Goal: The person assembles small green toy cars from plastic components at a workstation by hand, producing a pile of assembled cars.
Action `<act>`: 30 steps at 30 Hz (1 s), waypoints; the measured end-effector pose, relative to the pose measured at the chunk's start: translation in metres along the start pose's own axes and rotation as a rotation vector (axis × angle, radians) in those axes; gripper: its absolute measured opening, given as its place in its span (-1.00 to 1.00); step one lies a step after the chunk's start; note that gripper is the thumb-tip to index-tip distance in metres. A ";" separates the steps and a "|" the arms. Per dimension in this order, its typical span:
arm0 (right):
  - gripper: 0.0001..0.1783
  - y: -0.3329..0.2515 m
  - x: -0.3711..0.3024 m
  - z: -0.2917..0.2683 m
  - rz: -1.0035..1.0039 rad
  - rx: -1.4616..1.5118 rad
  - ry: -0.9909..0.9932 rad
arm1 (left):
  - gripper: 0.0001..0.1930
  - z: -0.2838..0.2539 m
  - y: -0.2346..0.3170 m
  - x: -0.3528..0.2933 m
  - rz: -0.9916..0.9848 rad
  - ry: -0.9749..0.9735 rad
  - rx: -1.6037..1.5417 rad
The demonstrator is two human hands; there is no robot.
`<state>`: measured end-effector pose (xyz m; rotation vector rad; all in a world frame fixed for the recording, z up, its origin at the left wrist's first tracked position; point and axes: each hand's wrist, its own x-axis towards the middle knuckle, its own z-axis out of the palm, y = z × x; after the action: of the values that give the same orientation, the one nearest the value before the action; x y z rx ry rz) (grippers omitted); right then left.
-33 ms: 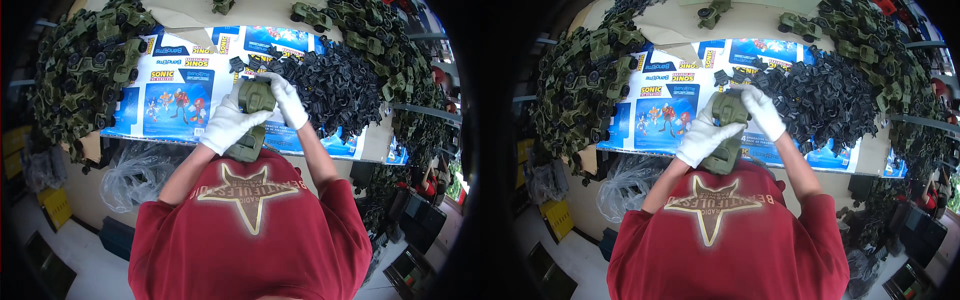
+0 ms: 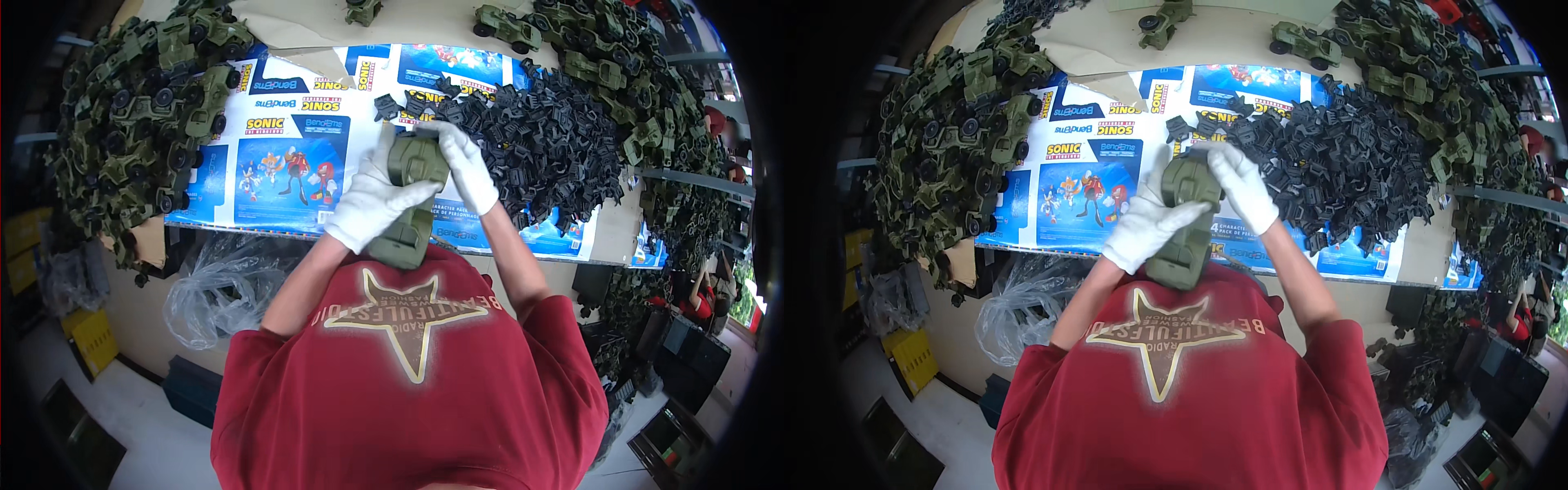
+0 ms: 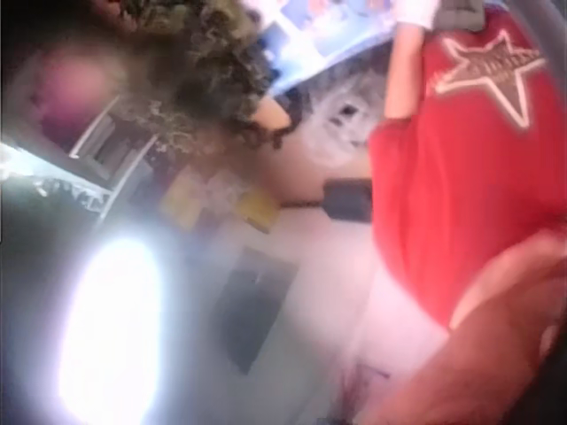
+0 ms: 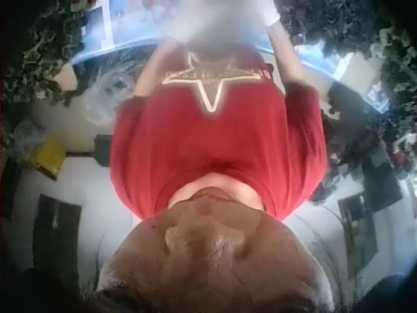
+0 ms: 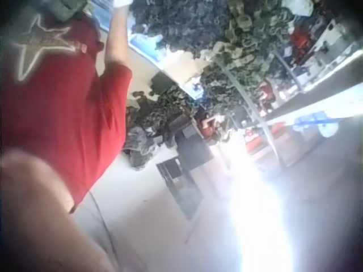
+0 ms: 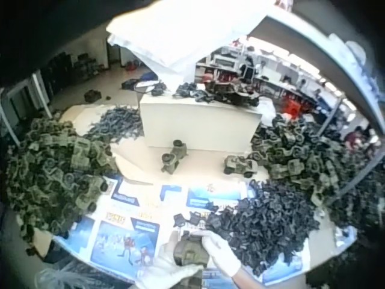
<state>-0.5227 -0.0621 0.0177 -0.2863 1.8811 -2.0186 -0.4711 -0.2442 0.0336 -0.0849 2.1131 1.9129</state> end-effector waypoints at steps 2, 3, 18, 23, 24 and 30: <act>-0.63 0.008 -0.003 0.013 0.061 0.116 0.039 | 0.04 -0.009 -0.038 0.015 0.506 0.231 0.156; -0.59 0.007 -0.001 0.018 -0.045 -0.027 0.036 | 0.10 -0.002 -0.042 0.020 0.293 -0.046 -0.488; -0.57 0.021 -0.014 0.053 -0.447 -0.398 0.220 | 0.01 -0.002 -0.059 0.000 0.312 0.030 -0.518; -0.19 0.039 -0.018 0.051 0.124 -0.020 0.147 | -0.19 -0.012 -0.067 0.014 0.181 0.189 -0.552; -0.14 0.047 -0.023 0.045 0.153 0.090 0.063 | -0.19 -0.015 -0.065 0.021 0.190 0.179 -0.547; -0.58 0.067 -0.022 -0.052 0.001 -0.093 0.130 | -0.09 -0.035 -0.098 0.097 -0.104 0.294 -0.002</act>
<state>-0.5141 -0.0082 -0.0512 -0.1828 2.0565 -1.9962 -0.5471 -0.2758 -0.0825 -0.4942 2.2365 1.9400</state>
